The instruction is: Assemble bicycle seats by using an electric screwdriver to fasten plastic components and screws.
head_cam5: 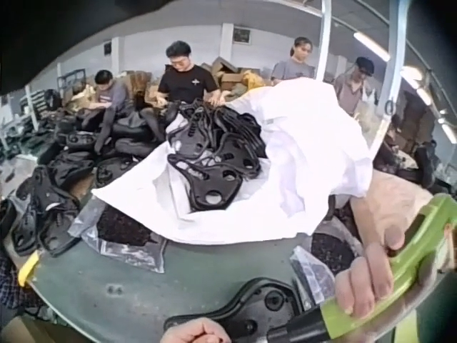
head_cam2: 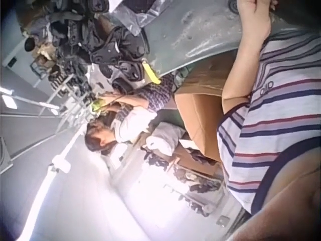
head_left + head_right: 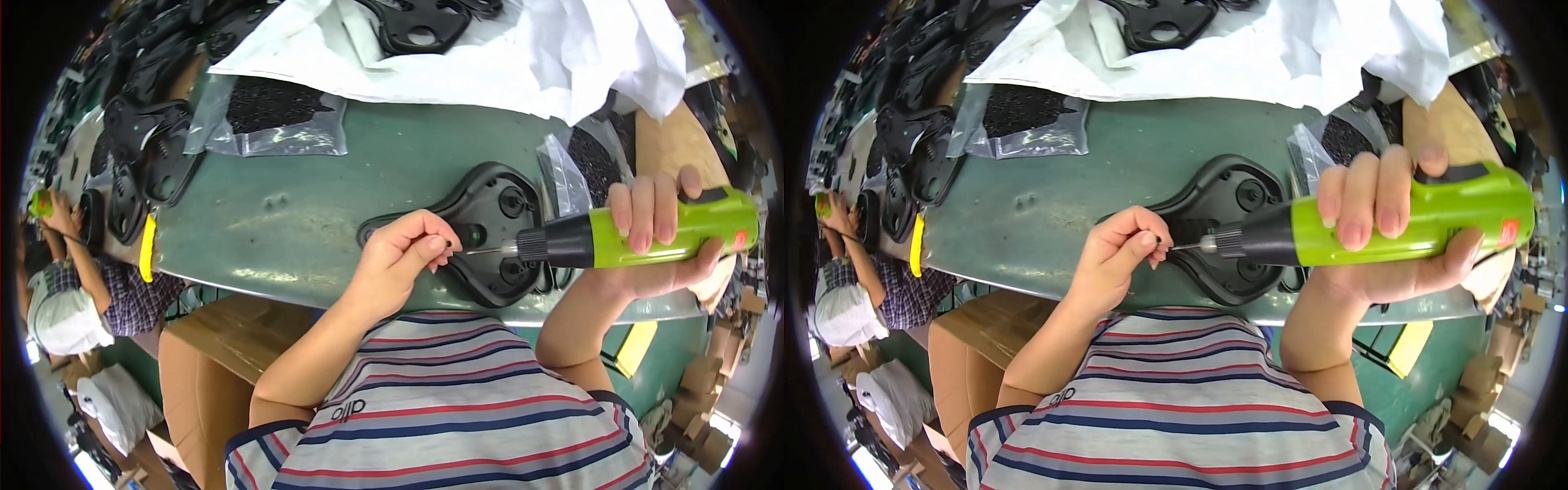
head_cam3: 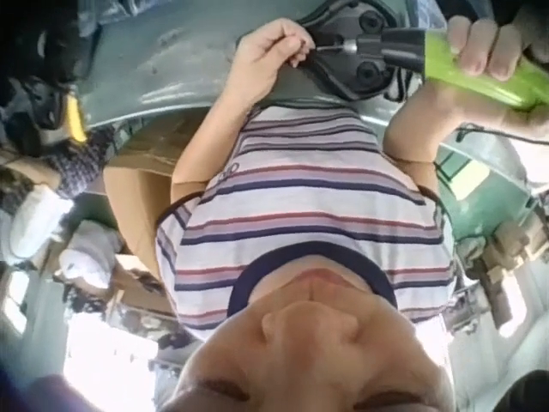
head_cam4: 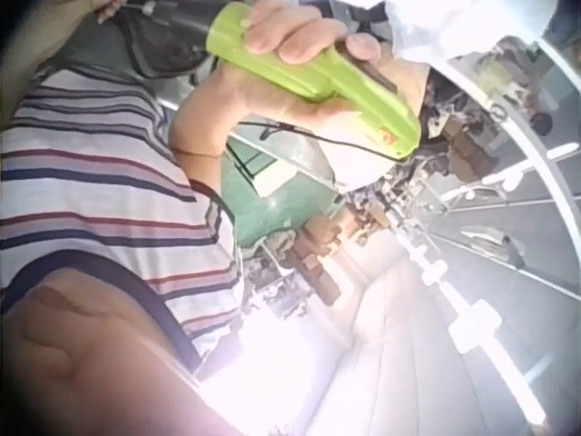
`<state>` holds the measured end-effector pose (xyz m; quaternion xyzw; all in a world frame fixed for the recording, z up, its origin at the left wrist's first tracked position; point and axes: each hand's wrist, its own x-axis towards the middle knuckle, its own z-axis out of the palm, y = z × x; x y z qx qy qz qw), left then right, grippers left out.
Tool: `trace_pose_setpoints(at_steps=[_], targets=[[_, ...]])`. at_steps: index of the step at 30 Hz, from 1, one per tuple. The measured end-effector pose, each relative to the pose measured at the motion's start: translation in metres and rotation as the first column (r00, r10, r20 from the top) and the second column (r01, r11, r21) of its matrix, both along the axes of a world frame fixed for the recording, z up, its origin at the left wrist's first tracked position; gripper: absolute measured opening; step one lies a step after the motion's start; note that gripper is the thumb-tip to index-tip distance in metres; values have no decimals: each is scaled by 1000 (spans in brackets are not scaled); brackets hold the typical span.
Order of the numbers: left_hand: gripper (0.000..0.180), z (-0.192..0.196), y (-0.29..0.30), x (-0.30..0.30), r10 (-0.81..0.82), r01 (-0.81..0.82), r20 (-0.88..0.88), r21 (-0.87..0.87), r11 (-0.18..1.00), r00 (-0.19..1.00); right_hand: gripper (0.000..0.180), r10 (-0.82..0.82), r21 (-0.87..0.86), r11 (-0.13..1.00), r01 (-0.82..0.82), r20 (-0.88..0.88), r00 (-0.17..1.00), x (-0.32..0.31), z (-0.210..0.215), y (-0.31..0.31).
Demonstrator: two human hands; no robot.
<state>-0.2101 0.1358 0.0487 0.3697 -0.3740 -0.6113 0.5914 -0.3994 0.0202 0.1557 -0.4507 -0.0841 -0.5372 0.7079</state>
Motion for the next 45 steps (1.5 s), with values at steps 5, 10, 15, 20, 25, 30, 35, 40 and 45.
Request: trace_pose_setpoints(at_steps=[5,10,15,20,25,30,35,40,45], targets=[[10,3,5,-3,34,-33,188,-8,999,982,52,46,-7,999,-46,-57,997,3,-16,-9],[10,5,6,-1,15,-29,151,90,996,988,52,10,-7,1000,-10,-74,997,7,-18,-4],[11,4,6,1,32,-55,175,132,990,984,50,66,-334,937,-101,-112,991,16,-13,5],[11,-4,9,2,310,-225,431,-237,945,847,50,-11,88,996,16,-56,998,17,-26,-6],[9,-5,10,-5,278,-284,262,-17,959,924,40,-9,-362,932,-13,-59,998,30,-16,11],[8,-8,9,3,281,-299,245,41,953,928,45,2,-620,772,-142,-221,975,40,-7,10],[27,-7,4,26,573,-276,787,-512,814,229,53,105,-398,898,-187,-218,970,56,-25,-7],[28,-23,23,63,232,-413,819,7,911,525,52,274,-381,853,-358,-257,927,79,-15,-23],[30,-30,23,56,-26,-242,555,403,882,831,52,322,-304,854,-423,-330,887,109,-30,-12]])
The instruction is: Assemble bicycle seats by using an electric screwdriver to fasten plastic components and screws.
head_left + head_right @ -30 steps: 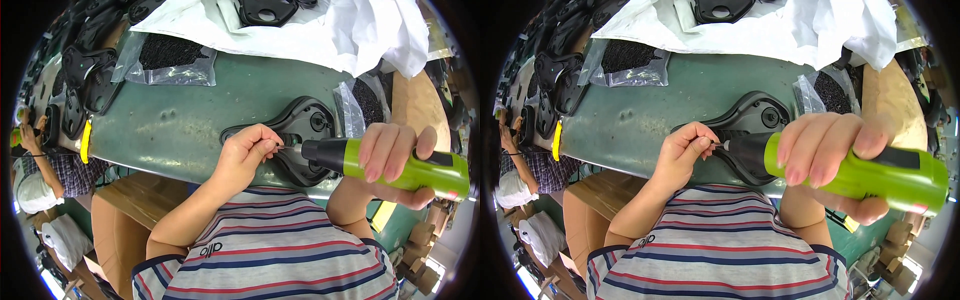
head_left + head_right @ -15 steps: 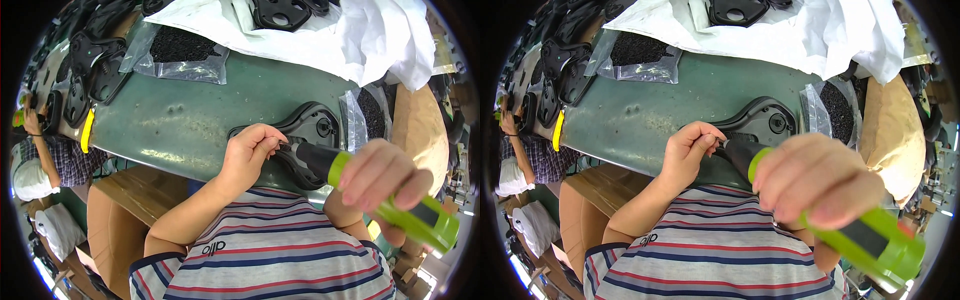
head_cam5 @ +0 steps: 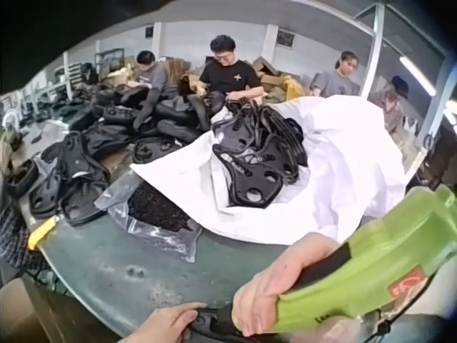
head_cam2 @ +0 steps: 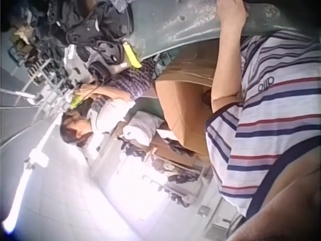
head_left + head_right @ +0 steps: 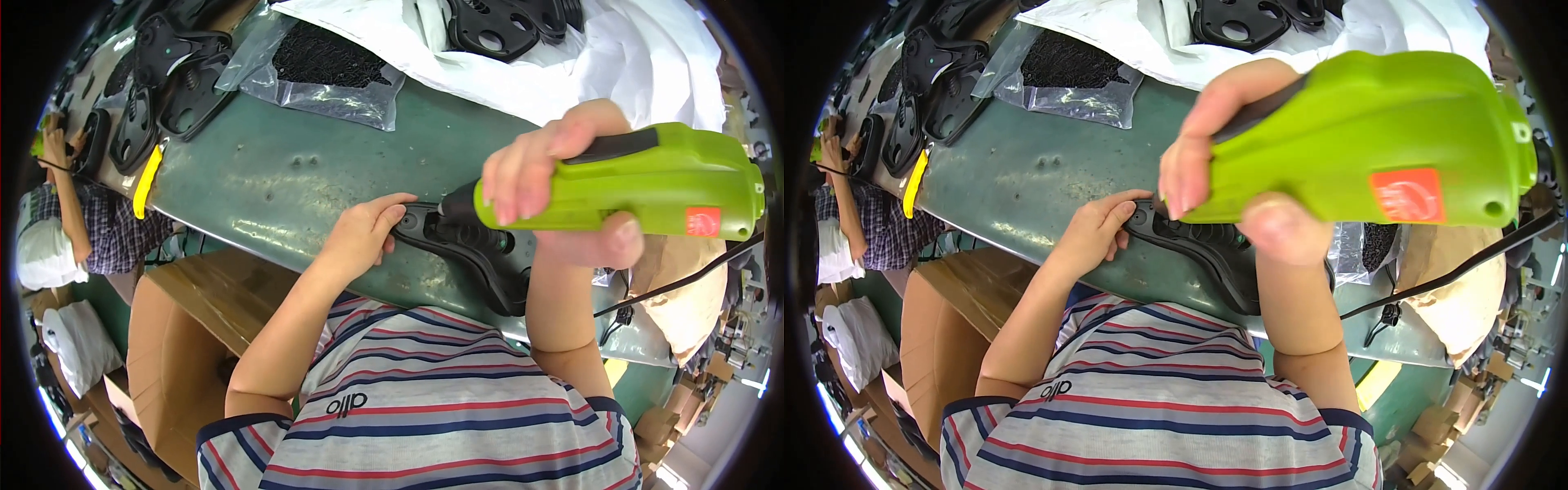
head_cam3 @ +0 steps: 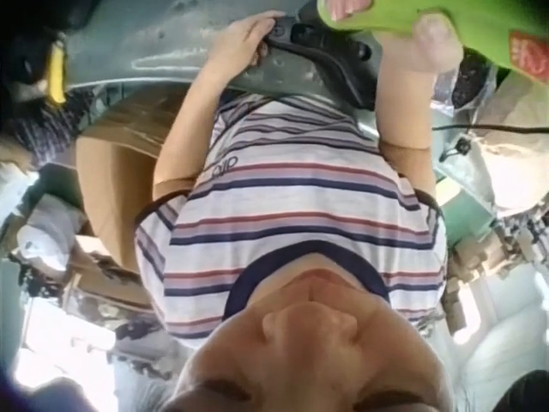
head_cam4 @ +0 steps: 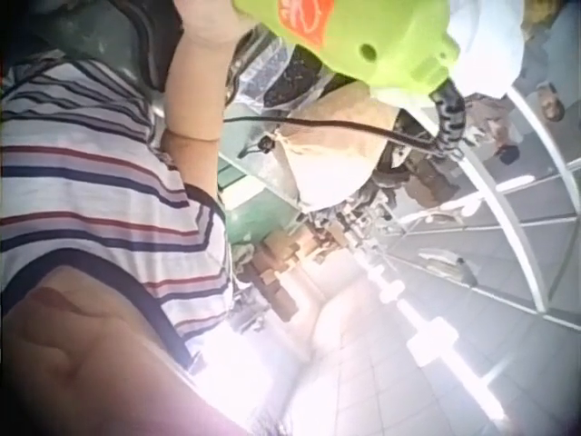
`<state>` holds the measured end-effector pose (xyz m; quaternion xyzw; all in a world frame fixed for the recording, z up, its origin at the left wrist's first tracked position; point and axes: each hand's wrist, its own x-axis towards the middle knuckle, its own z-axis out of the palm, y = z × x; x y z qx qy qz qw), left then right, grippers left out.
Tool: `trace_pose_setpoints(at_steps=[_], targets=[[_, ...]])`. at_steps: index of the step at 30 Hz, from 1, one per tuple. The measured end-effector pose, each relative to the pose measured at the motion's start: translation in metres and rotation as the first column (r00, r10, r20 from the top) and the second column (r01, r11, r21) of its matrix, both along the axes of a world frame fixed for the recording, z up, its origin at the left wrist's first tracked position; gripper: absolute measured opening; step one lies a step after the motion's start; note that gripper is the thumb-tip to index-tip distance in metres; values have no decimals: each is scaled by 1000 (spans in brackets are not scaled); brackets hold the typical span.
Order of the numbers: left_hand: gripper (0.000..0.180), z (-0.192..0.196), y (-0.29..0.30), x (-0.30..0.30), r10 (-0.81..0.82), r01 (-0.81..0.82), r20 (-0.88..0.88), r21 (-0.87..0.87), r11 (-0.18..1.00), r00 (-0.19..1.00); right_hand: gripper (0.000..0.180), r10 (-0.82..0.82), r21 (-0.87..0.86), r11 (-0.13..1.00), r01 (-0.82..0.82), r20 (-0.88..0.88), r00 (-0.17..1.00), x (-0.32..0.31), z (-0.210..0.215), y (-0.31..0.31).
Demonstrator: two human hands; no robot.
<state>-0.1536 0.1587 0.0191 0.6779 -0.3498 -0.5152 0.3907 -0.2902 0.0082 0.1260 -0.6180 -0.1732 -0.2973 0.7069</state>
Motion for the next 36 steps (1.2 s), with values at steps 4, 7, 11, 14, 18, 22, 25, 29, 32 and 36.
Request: trace_pose_setpoints(at_steps=[4,7,11,14,18,22,25,29,32,36], targets=[[27,-7,-3,-5,36,-32,155,-29,999,987,52,-64,118,991,69,-45,997,17,-12,16],[25,-4,-4,-7,55,-50,146,-37,998,988,50,-48,115,992,47,4,999,22,-17,19],[25,-3,-5,-7,79,-76,94,-36,996,992,46,-173,121,974,193,-154,973,22,-16,28],[26,-2,-5,-2,100,-100,3,0,995,995,45,-143,66,985,161,-222,965,27,-14,26],[27,-14,-4,-1,129,-129,-132,5,992,983,45,-63,141,984,111,-307,950,26,-10,32],[27,-9,-3,2,121,-118,-160,30,993,980,56,17,-160,984,-75,-335,942,20,-2,20],[26,-8,-3,2,115,-111,-141,34,993,983,51,-6,-44,999,-12,-377,926,21,-2,25],[26,-5,-3,3,117,-114,-159,32,993,980,53,128,-160,971,-175,-270,954,30,-12,22],[25,-6,-5,1,116,-119,-156,-10,993,981,52,110,-116,983,-145,-268,957,34,-19,20],[24,-14,-4,1,142,-147,-135,-34,988,981,54,-17,-74,997,-11,-367,930,42,-29,24]])
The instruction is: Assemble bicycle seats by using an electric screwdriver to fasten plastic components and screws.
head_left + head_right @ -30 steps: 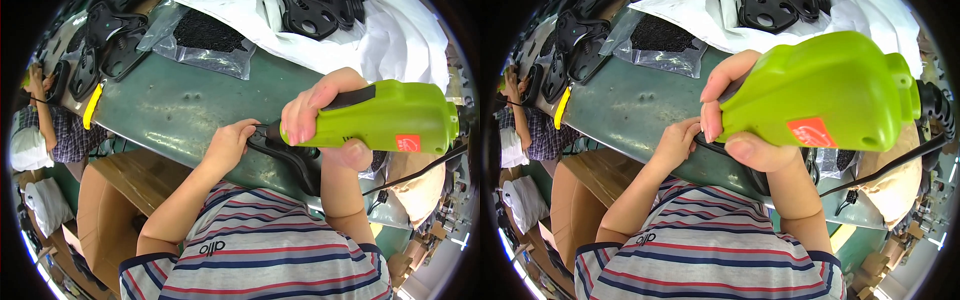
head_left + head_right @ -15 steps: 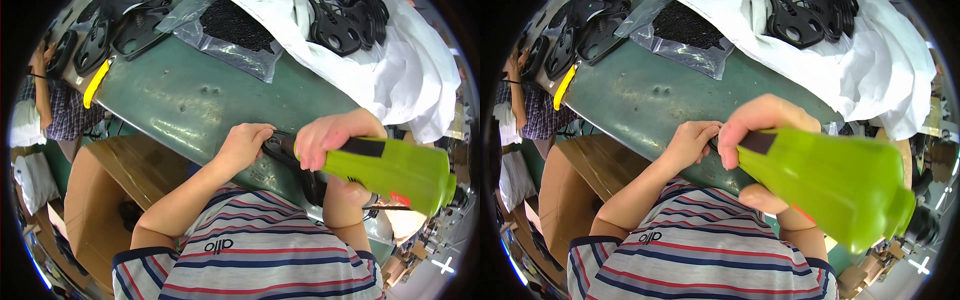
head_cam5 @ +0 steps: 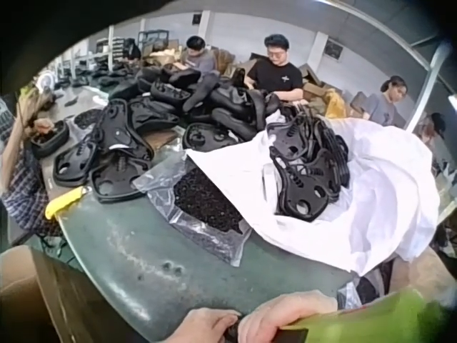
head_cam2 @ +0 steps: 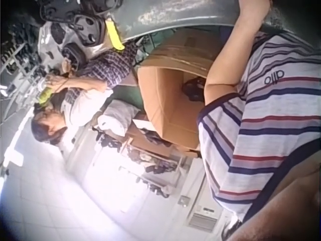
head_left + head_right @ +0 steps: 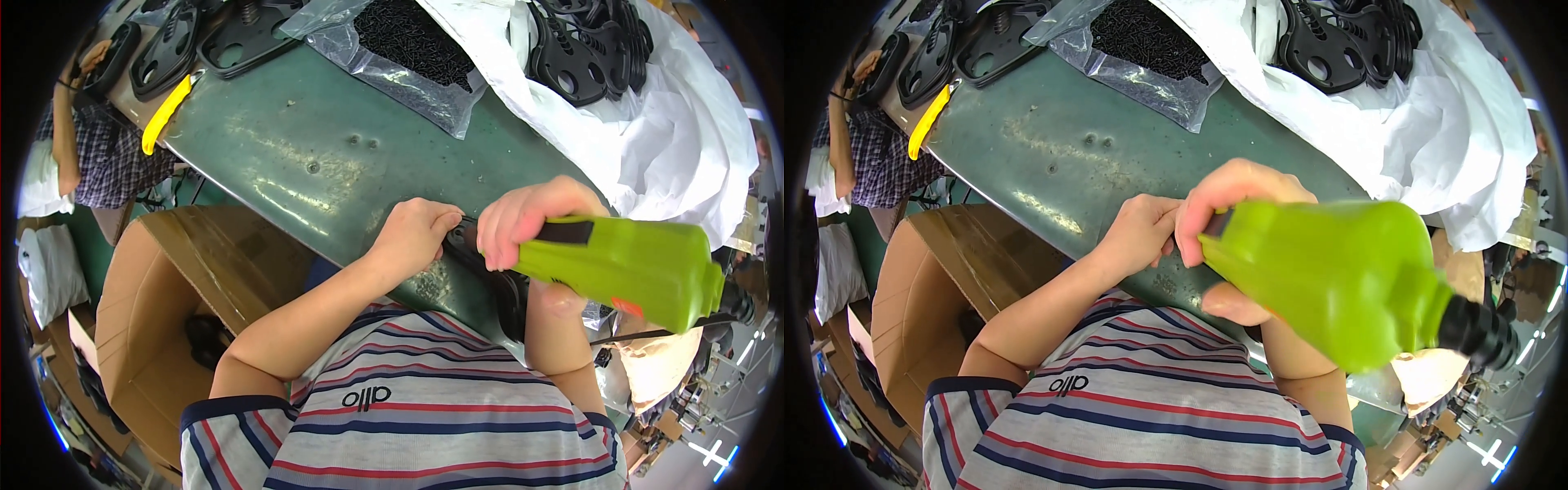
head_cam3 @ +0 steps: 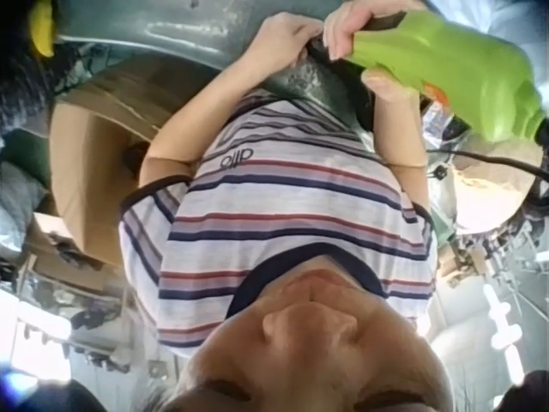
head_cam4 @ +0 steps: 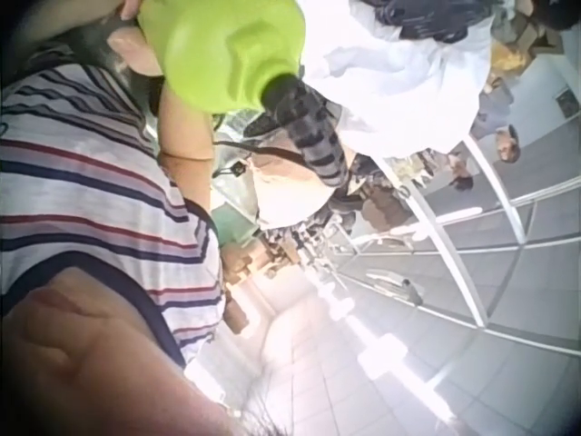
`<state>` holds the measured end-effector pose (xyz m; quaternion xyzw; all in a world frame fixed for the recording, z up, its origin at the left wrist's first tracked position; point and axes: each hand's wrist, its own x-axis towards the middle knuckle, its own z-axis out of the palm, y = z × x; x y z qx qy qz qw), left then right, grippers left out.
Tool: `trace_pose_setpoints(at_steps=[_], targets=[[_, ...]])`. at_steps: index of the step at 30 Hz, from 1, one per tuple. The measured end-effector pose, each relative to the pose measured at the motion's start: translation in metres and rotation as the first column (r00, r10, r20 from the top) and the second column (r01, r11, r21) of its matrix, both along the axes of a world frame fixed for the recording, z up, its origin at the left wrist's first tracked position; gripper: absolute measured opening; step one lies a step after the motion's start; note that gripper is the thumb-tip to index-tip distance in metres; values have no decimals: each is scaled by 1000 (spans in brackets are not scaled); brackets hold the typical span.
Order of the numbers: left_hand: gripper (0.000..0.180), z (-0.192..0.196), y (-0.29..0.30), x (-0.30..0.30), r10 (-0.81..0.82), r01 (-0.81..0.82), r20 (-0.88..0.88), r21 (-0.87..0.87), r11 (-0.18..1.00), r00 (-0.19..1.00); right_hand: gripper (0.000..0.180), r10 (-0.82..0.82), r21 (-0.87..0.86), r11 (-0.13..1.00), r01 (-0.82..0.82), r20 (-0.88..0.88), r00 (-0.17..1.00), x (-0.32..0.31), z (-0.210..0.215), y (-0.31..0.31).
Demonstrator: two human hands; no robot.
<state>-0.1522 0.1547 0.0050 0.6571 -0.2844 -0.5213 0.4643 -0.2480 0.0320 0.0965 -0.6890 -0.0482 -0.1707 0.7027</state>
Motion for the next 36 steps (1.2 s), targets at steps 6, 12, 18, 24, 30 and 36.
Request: trace_pose_setpoints(at_steps=[6,12,18,24,30,36], targets=[[25,9,-3,4,-41,42,-17,40,998,999,54,-149,276,953,125,67,987,8,-9,13],[28,13,6,12,-72,74,-27,80,994,997,50,-166,177,971,162,7,986,5,1,22],[25,27,23,57,-224,239,254,-30,970,941,45,-81,39,996,82,-9,997,18,39,35],[16,25,-45,101,187,88,709,-332,939,680,44,350,21,917,-399,441,826,0,61,-12],[17,12,-117,162,12,129,945,-57,990,327,56,63,169,974,-152,442,895,-55,35,-20],[17,7,-127,164,94,74,892,-141,987,442,48,-173,189,978,92,471,865,-100,26,-23]])
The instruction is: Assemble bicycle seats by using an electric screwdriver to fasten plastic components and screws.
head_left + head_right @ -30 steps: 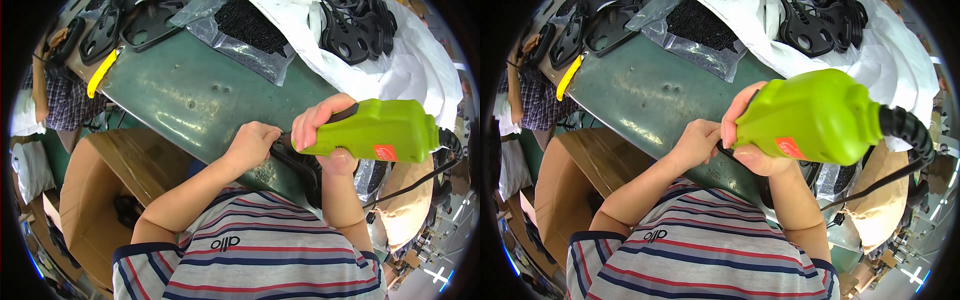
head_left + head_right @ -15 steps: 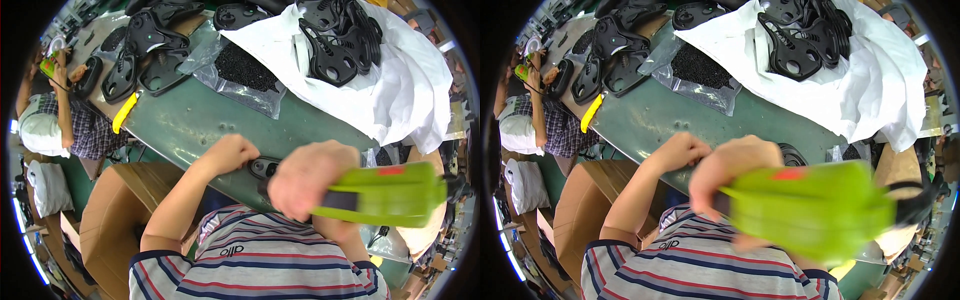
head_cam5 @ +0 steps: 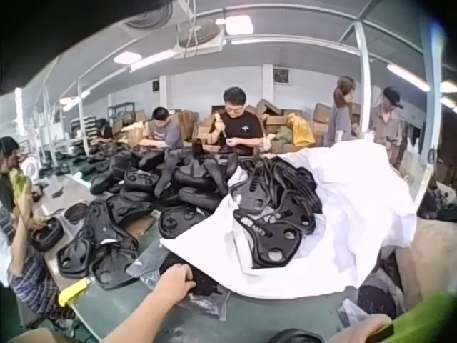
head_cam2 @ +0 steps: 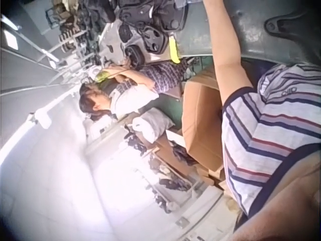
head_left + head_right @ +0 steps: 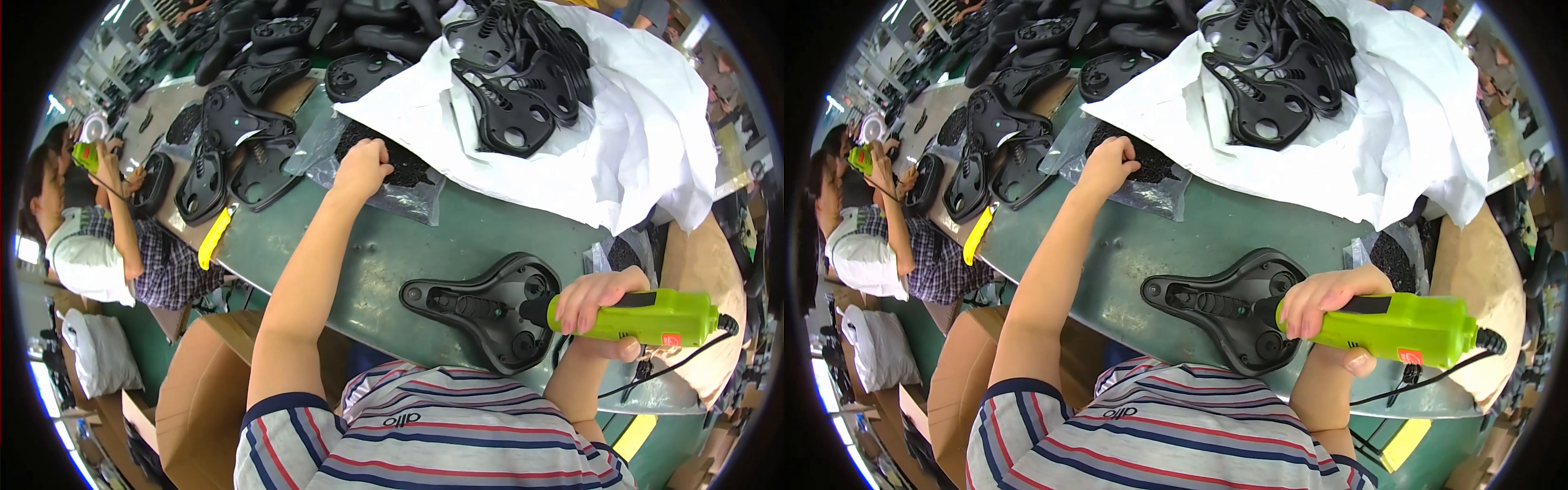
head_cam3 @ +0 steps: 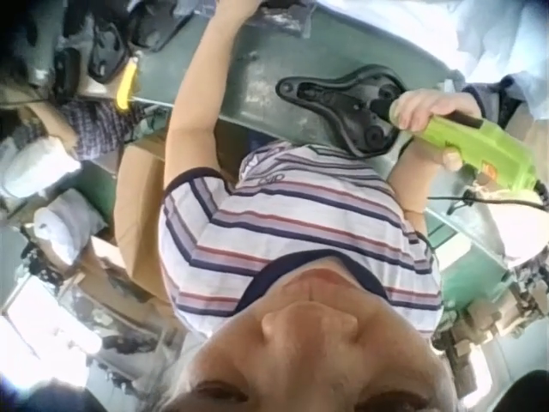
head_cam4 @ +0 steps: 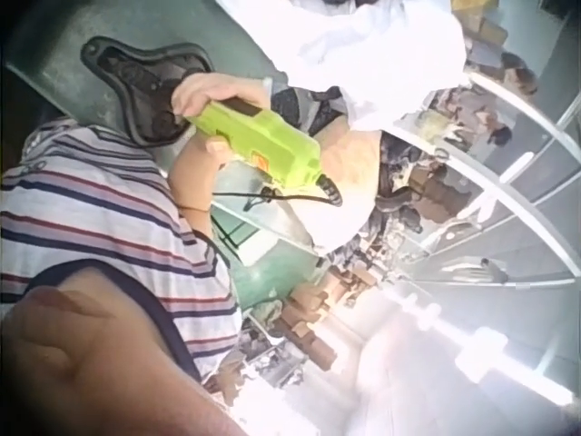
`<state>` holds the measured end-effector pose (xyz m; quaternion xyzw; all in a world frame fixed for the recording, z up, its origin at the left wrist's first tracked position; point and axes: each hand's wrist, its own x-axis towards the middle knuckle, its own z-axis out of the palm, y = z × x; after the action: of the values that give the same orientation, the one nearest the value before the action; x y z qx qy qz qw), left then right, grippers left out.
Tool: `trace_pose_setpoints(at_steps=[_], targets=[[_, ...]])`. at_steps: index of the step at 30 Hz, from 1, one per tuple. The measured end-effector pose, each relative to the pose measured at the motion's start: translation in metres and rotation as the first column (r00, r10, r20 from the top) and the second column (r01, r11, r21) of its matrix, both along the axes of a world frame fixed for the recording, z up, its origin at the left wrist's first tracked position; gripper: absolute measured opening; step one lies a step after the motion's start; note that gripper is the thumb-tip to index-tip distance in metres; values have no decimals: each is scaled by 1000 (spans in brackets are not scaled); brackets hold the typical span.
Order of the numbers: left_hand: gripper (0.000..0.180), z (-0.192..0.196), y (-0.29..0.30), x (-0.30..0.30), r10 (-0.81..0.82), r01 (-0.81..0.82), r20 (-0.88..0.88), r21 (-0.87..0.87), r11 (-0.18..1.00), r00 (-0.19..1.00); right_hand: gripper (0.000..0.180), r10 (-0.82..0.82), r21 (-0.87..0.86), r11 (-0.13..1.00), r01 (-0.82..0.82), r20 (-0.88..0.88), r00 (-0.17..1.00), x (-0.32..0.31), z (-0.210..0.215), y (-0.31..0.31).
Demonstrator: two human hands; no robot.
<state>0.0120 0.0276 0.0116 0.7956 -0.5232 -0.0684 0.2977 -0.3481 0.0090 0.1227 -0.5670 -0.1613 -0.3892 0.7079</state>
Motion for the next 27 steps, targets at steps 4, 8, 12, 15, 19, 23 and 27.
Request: trace_pose_setpoints(at_steps=[4,8,12,15,19,23,27], targets=[[16,2,-8,-5,-93,93,8,14,996,996,45,-118,16,993,118,-28,993,-9,-2,2],[16,-9,-10,-1,-42,31,-50,-193,981,998,47,-74,13,997,74,6,997,-15,-9,1],[7,-8,3,8,-59,-100,-617,-219,971,785,50,-61,21,998,60,43,997,-22,-10,5],[7,16,20,-30,-148,-114,-773,-274,955,617,49,-136,64,989,133,46,990,-29,-7,11],[7,35,43,-105,-330,-57,-888,-365,929,321,48,-305,172,939,299,13,952,-38,5,15],[8,47,70,-180,-459,137,-739,-455,880,494,50,-328,233,926,299,97,940,-43,18,7],[19,57,74,-203,-696,507,-178,-564,652,696,53,-325,208,932,296,118,938,-51,29,-4]])
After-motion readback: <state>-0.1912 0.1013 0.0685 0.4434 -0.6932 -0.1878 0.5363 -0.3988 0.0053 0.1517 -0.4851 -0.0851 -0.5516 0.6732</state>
